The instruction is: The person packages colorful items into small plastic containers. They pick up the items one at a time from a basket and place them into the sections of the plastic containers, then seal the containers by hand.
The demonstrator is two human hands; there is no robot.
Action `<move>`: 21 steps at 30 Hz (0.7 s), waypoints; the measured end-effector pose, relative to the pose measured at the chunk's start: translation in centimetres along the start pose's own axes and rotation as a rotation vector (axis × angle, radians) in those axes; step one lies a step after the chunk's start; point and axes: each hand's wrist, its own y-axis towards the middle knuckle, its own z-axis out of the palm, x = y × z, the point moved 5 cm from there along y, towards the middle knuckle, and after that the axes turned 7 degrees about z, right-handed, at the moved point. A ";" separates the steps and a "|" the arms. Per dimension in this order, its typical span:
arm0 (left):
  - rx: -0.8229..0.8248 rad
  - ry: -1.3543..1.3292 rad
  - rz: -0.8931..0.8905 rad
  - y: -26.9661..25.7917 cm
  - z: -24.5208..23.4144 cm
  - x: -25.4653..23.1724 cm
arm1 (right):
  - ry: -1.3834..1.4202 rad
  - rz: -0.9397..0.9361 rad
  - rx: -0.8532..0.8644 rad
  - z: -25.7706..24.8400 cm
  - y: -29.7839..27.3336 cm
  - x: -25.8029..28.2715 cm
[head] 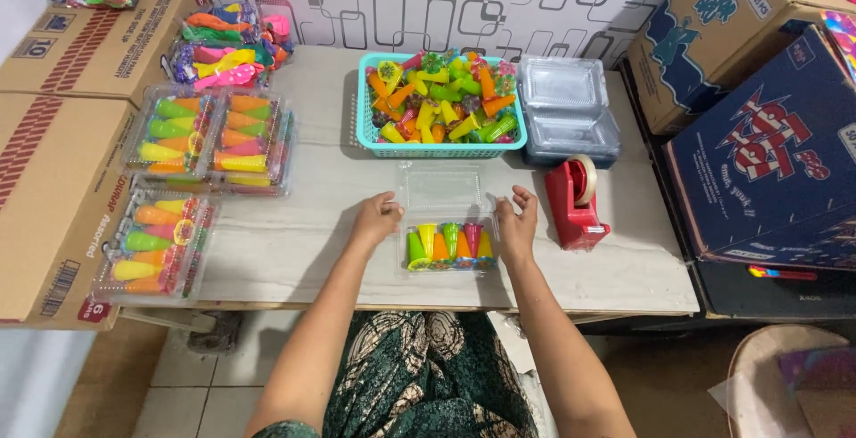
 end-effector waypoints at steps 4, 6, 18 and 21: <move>-0.022 -0.002 -0.008 0.2 1.0 0.0 | 0.052 0.010 -0.015 0.9 0.2 -0.3; -0.048 0.027 -0.006 0.2 1.2 -0.1 | 0.075 0.010 0.000 1.2 -0.3 0.0; -0.130 -0.034 0.067 -2.1 1.3 -2.2 | 0.370 0.096 0.041 1.8 -2.0 0.5; -0.148 -0.049 0.139 -0.9 1.0 -1.9 | 0.434 0.113 0.037 1.9 -1.1 0.4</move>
